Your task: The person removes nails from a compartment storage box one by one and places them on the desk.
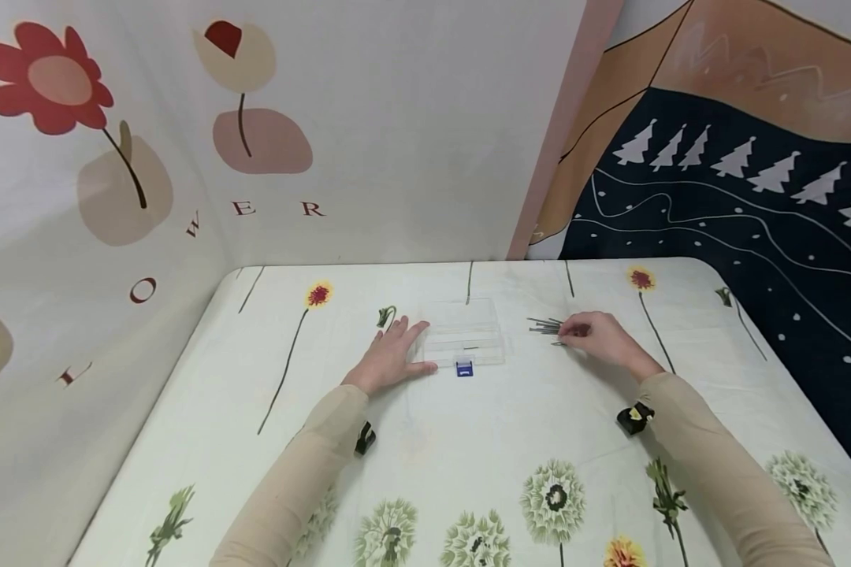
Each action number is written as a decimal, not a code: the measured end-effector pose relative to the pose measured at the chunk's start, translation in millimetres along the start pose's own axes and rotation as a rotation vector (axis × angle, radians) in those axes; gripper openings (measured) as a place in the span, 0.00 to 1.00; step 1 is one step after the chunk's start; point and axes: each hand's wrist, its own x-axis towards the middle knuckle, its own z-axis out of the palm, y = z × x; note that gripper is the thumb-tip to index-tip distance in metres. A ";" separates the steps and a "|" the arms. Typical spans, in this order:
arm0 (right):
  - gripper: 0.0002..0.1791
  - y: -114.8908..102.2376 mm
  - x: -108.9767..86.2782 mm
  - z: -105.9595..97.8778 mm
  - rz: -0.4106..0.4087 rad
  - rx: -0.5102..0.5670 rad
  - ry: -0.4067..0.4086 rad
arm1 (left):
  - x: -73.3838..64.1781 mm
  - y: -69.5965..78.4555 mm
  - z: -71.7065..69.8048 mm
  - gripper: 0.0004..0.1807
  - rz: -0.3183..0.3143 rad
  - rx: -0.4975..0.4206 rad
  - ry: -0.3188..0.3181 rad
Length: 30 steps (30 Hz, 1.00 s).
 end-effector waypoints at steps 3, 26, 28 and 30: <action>0.05 -1.1 -1.7 -0.4 0.000 0.014 0.023 | 0.4 -0.4 0.0 0.47 0.003 0.003 0.004; 0.10 -48.4 14.8 38.1 -0.131 0.105 0.018 | 0.6 -1.8 -0.4 0.47 0.001 0.001 -0.002; 0.11 -52.9 15.9 43.0 -0.152 0.071 0.009 | 0.8 -2.0 -0.2 0.47 0.003 0.001 -0.001; 0.11 -56.5 17.5 47.9 -0.173 0.048 0.000 | 1.1 -2.3 0.2 0.47 0.003 0.002 0.000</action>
